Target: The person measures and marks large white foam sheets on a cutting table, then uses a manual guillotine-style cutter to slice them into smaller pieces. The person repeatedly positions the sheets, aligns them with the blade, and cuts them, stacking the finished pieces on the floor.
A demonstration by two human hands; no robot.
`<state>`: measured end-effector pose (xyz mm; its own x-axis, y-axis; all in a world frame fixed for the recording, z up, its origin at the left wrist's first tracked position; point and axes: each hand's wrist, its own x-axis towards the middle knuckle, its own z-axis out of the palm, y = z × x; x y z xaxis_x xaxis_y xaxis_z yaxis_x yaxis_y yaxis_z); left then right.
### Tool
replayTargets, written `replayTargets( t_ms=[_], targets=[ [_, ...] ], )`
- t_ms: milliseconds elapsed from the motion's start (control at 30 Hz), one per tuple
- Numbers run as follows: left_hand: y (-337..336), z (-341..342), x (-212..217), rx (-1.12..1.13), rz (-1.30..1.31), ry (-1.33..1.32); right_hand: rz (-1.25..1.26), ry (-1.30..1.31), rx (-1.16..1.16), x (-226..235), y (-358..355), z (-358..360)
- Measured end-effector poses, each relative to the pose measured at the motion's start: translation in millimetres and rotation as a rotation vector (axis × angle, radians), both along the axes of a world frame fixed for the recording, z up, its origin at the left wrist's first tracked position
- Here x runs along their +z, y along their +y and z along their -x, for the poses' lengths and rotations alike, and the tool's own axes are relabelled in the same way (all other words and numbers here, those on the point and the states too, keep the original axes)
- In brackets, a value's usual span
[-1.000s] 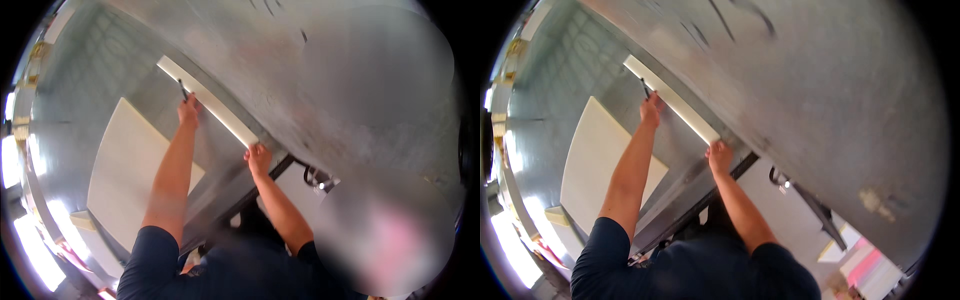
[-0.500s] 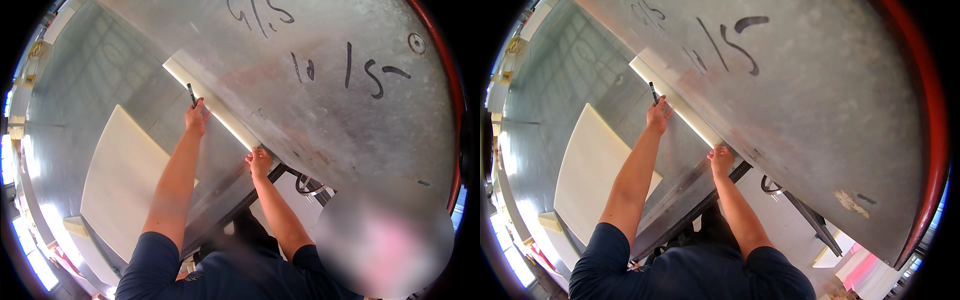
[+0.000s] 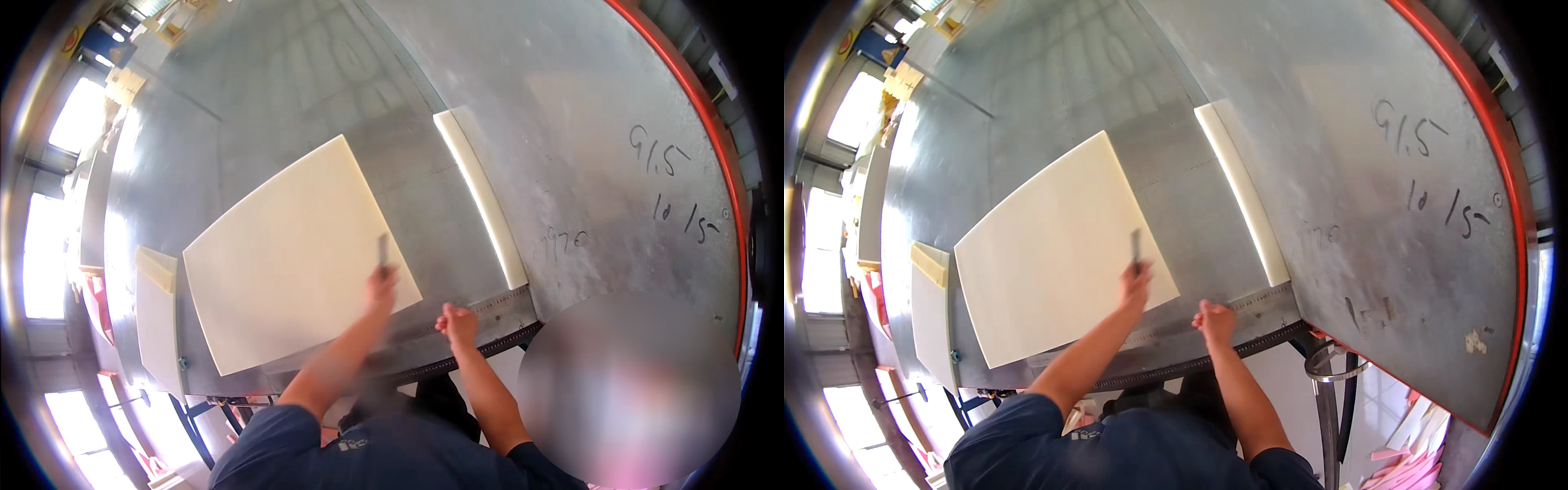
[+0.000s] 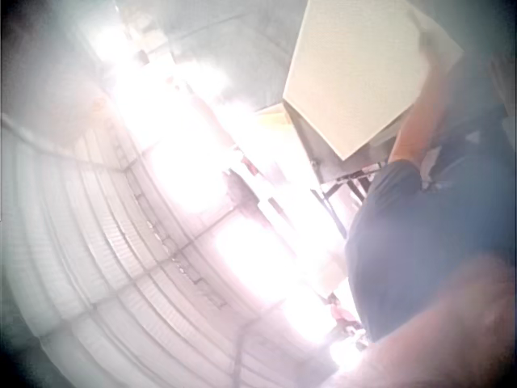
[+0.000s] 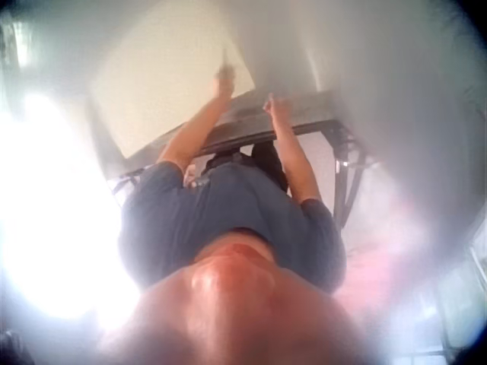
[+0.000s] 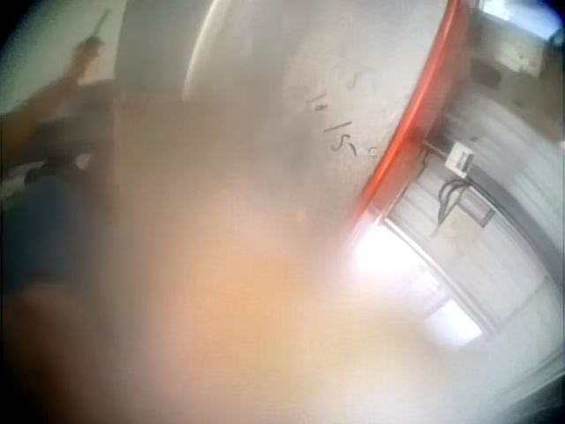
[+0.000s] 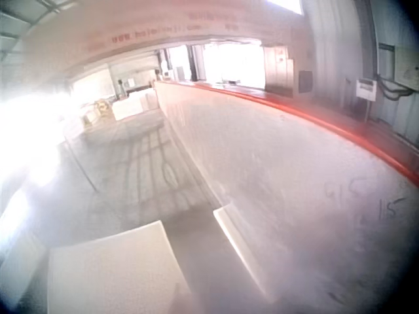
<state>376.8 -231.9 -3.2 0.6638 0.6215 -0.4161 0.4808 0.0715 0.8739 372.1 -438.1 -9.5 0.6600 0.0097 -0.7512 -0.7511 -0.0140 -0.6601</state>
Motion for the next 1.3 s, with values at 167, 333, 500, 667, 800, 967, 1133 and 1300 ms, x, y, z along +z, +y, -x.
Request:
replayTargets(
  t_ms=[167, 333, 500, 667, 800, 967, 1133, 1300],
  targets=[
    [156, 295, -80, 0.84, -0.142, -0.154, -0.049, 0.186, 0.189, 28, 81, 29],
    [220, 374, -39, 1.166, -0.029, 0.412, 0.024, 0.091, 0.115, 9, 105, 35],
    [263, 411, -74, 1.095, 0.15, 0.314, 0.042, 0.033, -0.004, -4, 104, 36],
    [220, 369, -77, 0.849, 0.226, 0.297, 0.002, 0.026, -0.163, -27, 34, 15],
    [164, 326, -69, 0.826, 0.259, 0.346, 0.059, -0.019, -0.223, -12, -12, -8],
    [137, 297, -74, 0.894, 0.303, 0.146, 0.07, -0.045, -0.253, -18, -48, -29],
    [119, 285, -65, 0.88, 0.332, 0.147, 0.133, -0.042, -0.253, -8, -56, -39],
    [111, 277, -46, 0.899, 0.276, 0.224, 0.142, -0.049, -0.251, -2, -58, -39]
  ],
)
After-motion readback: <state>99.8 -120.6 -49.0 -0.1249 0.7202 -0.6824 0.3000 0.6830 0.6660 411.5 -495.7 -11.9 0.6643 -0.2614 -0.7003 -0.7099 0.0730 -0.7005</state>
